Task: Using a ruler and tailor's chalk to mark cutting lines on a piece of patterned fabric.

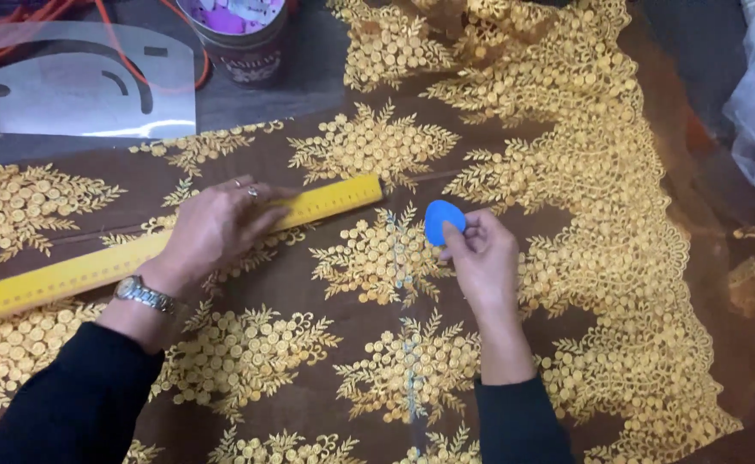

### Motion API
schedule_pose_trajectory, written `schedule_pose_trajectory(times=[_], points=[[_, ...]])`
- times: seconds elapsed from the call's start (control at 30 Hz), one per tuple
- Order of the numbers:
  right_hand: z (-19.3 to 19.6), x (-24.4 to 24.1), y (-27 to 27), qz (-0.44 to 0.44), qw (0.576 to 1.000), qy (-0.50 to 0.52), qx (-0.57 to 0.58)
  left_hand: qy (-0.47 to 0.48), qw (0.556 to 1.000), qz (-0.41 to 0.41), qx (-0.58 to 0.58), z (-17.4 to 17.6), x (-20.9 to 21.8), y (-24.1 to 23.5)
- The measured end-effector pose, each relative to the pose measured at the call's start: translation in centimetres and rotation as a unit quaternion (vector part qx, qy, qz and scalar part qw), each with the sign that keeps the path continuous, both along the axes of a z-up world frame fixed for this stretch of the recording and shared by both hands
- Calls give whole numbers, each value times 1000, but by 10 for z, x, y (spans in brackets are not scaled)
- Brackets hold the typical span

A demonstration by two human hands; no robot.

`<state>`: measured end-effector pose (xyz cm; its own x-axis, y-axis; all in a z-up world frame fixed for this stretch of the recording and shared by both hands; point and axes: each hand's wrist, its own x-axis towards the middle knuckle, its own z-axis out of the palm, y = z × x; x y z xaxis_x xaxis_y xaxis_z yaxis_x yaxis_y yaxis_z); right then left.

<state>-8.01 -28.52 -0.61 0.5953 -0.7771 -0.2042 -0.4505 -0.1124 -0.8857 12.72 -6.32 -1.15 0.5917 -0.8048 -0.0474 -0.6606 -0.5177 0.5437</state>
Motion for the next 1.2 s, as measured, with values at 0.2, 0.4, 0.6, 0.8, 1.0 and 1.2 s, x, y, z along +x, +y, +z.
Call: schedule_pose_trajectory(times=[0.2,0.4,0.6,0.8,1.0,1.2], points=[[-13,23,0,17,999,-28,14,22,999,-41,1,5,0,-16],[-22,33,1,35,999,-39,-15,22,998,-53,10,4,2,-21],[-20,38,3,36,999,-32,-19,40,998,-52,7,8,2,-21],[-14,40,6,35,999,-18,-31,50,997,-53,10,8,4,-21],[-14,43,6,38,998,-3,-41,59,997,-47,22,10,3,-23],[-18,51,-1,55,996,33,-64,13,994,-60,90,13,4,-27]])
